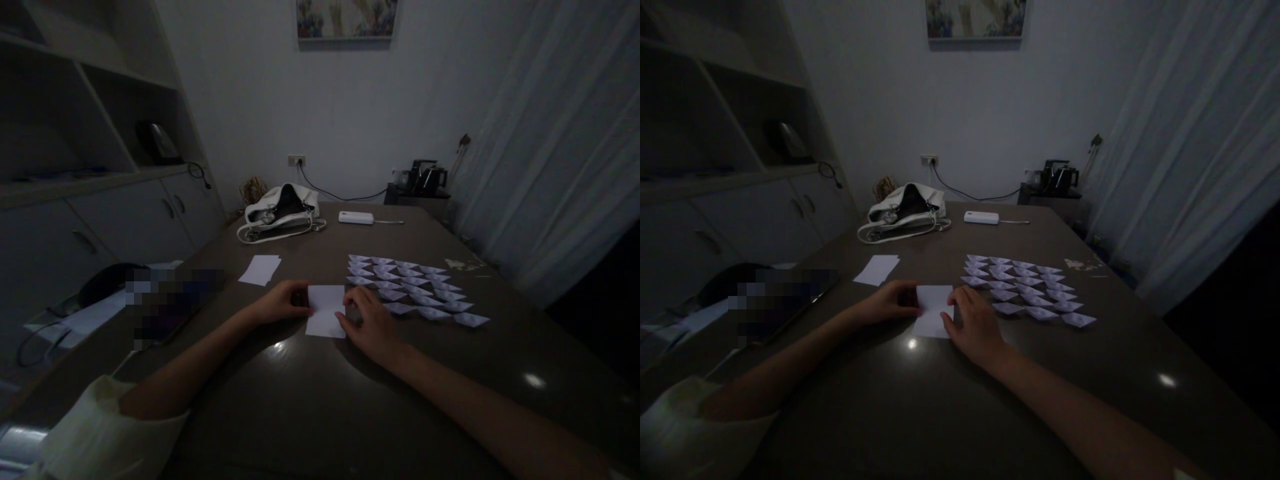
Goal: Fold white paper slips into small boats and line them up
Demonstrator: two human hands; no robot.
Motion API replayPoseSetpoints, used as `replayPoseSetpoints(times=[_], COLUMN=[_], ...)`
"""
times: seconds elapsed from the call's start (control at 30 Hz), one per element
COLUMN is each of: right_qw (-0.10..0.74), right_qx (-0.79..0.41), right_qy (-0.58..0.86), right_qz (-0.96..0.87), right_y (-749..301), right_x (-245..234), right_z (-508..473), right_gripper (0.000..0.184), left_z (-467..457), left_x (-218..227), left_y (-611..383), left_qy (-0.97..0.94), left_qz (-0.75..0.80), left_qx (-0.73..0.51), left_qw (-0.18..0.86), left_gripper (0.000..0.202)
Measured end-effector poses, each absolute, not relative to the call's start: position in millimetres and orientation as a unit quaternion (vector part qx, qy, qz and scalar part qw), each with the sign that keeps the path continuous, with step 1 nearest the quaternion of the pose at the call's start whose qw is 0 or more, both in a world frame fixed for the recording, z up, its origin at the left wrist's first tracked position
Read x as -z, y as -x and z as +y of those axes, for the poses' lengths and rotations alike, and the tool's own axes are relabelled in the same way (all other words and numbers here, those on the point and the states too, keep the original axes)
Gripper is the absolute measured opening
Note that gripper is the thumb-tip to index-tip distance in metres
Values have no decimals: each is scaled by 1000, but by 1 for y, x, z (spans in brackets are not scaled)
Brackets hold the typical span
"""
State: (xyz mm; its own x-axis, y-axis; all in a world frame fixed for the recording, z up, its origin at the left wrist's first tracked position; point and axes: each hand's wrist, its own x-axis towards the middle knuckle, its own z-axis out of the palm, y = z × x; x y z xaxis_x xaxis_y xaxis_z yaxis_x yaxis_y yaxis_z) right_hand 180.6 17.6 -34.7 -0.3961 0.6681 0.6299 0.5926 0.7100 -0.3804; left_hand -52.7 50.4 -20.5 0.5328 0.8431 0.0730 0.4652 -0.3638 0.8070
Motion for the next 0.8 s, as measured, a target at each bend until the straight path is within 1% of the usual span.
replayPoseSetpoints(times=[0.13,0.2,0.23,0.33,0.4,0.63,0.8], right_qw=[437,431,423,388,371,350,348], right_qx=[-68,-91,-104,-122,-120,-143,-135], right_qy=[391,389,388,389,388,388,390], right_qz=[-807,-809,-812,-827,-835,-840,-842], right_y=[-182,-183,-184,-184,-185,-186,-186], right_x=[40,42,42,41,40,36,38], right_z=[23,24,24,24,22,20,21], right_gripper=[37,42,39,18,12,19,21], left_z=[50,50,50,50,49,50,47], left_x=[19,20,19,18,17,17,15], left_y=[52,52,52,50,49,51,51], left_qy=[-785,-784,-785,-795,-800,-805,-813], left_qz=[417,412,409,396,392,386,373], left_qx=[-238,-232,-229,-229,-227,-216,-204], left_qw=[391,402,405,398,393,396,399], left_gripper=[29,26,24,18,16,18,22])
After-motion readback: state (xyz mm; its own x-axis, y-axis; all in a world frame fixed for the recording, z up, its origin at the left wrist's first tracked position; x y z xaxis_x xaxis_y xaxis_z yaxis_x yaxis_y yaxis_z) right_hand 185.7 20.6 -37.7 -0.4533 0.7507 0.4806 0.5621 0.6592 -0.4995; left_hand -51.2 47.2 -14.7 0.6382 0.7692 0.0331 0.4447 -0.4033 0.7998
